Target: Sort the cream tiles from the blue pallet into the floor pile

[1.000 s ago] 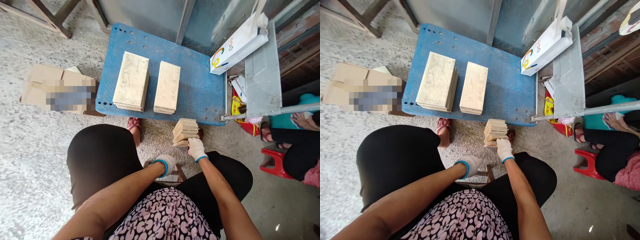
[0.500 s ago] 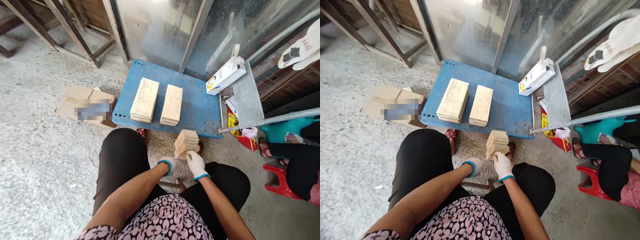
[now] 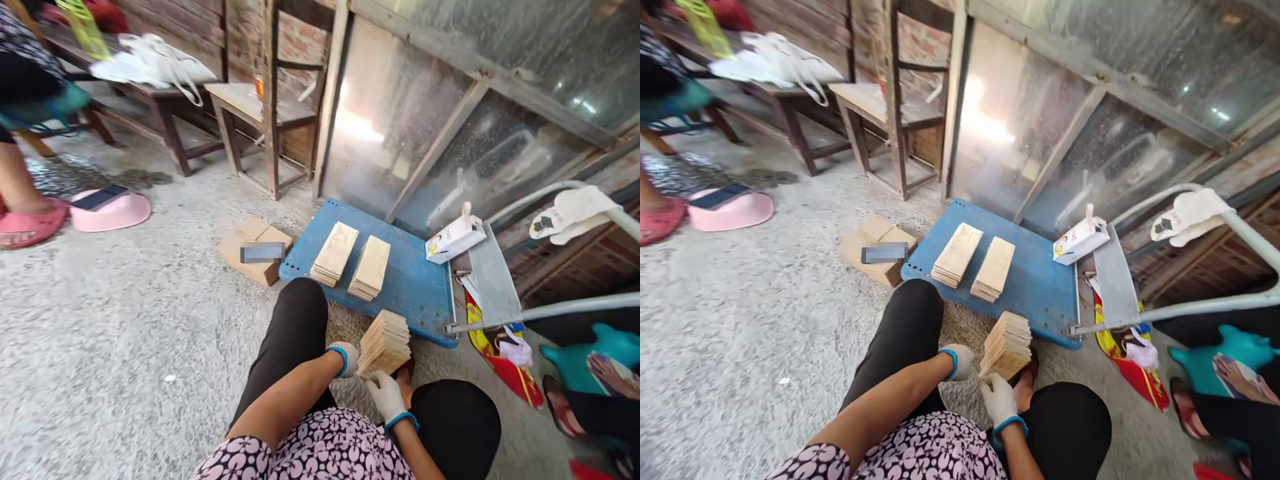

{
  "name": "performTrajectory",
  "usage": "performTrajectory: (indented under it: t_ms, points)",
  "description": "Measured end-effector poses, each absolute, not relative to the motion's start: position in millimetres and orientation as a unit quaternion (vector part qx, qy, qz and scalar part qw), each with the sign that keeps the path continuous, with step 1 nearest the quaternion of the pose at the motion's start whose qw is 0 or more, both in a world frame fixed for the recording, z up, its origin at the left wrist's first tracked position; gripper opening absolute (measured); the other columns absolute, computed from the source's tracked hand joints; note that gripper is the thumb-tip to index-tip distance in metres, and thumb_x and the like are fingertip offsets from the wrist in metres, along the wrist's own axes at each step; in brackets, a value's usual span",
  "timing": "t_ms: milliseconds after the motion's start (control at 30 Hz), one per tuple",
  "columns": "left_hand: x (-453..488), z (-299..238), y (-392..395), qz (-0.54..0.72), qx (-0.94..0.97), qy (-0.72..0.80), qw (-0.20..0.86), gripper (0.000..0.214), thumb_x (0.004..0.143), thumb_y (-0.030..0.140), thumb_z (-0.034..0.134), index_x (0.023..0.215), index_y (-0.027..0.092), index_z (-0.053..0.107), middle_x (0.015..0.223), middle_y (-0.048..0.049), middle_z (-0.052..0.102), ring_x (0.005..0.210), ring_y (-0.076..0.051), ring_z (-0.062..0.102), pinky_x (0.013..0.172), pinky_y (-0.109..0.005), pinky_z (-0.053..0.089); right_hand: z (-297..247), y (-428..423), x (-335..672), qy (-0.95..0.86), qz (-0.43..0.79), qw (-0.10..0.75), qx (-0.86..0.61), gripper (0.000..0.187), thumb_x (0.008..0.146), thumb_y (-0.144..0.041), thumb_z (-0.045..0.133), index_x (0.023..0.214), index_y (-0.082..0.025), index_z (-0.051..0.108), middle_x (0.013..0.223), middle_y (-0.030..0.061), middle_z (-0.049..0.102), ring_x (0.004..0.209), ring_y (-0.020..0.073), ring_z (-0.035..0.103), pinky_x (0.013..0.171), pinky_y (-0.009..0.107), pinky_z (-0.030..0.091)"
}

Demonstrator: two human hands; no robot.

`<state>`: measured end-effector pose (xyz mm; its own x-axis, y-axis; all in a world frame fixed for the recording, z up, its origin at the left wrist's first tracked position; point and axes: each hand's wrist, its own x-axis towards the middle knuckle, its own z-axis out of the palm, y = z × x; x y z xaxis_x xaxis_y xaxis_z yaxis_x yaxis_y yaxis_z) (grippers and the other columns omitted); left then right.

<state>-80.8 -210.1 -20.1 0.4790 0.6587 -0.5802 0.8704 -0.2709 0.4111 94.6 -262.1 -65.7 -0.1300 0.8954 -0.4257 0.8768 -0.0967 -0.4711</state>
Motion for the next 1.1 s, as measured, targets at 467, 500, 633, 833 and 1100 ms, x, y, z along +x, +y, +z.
performTrajectory:
  t_ms: [467, 500, 633, 833, 1100]
  points:
    - [-83, -17, -218, -0.190, 0.765, 0.511, 0.344, 0.042, 0.083, 0.027, 0.054, 0.122, 0.013, 0.064, 0.121, -0.0196, 0.065, 0.112, -0.032, 0.062, 0.090, -0.044, 0.053, -72, -253, 82, -0.700, 0.330, -0.005, -0.633, 0.019, 0.083, -0.021, 0.050, 0.088, -0.018, 0.069, 0.090, 0.0075, 0.074, 0.091, 0.0221, 0.068, 0.078, 0.026, 0.046]
    - [-82, -20, -218, -0.196, 0.764, 0.511, 0.342, 0.043, 0.083, 0.027, 0.055, 0.122, 0.012, 0.063, 0.121, -0.0202, 0.065, 0.112, -0.033, 0.062, 0.090, -0.045, 0.053, -72, -251, 81, -0.700, 0.333, -0.002, -0.632, 0.019, 0.084, -0.021, 0.050, 0.088, -0.018, 0.069, 0.091, 0.0073, 0.074, 0.091, 0.0218, 0.068, 0.078, 0.025, 0.046]
    - [-81, -31, -218, -0.229, 0.759, 0.504, 0.344, 0.042, 0.082, 0.022, 0.056, 0.121, 0.010, 0.064, 0.121, -0.0212, 0.065, 0.112, -0.034, 0.062, 0.089, -0.047, 0.053, -73, -246, 77, -0.697, 0.348, 0.012, -0.627, 0.021, 0.087, -0.024, 0.049, 0.090, -0.019, 0.069, 0.094, 0.0072, 0.073, 0.093, 0.0212, 0.067, 0.078, 0.025, 0.045]
    - [-85, -36, -226, -0.250, 0.751, 0.509, 0.338, 0.040, 0.081, 0.021, 0.057, 0.120, 0.012, 0.064, 0.121, -0.0203, 0.065, 0.112, -0.034, 0.062, 0.089, -0.047, 0.052, -65, -241, 70, -0.686, 0.372, 0.030, -0.625, 0.023, 0.090, -0.029, 0.047, 0.094, -0.021, 0.068, 0.094, 0.0057, 0.073, 0.092, 0.0198, 0.066, 0.077, 0.025, 0.044]
    - [-82, -7, -232, -0.228, 0.729, 0.542, 0.351, 0.046, 0.078, 0.024, 0.059, 0.123, 0.016, 0.062, 0.119, -0.0183, 0.066, 0.108, -0.034, 0.064, 0.087, -0.045, 0.053, -45, -231, 54, -0.680, 0.389, 0.073, -0.618, 0.029, 0.089, -0.030, 0.046, 0.098, -0.018, 0.070, 0.101, 0.0074, 0.073, 0.098, 0.0207, 0.065, 0.082, 0.026, 0.045]
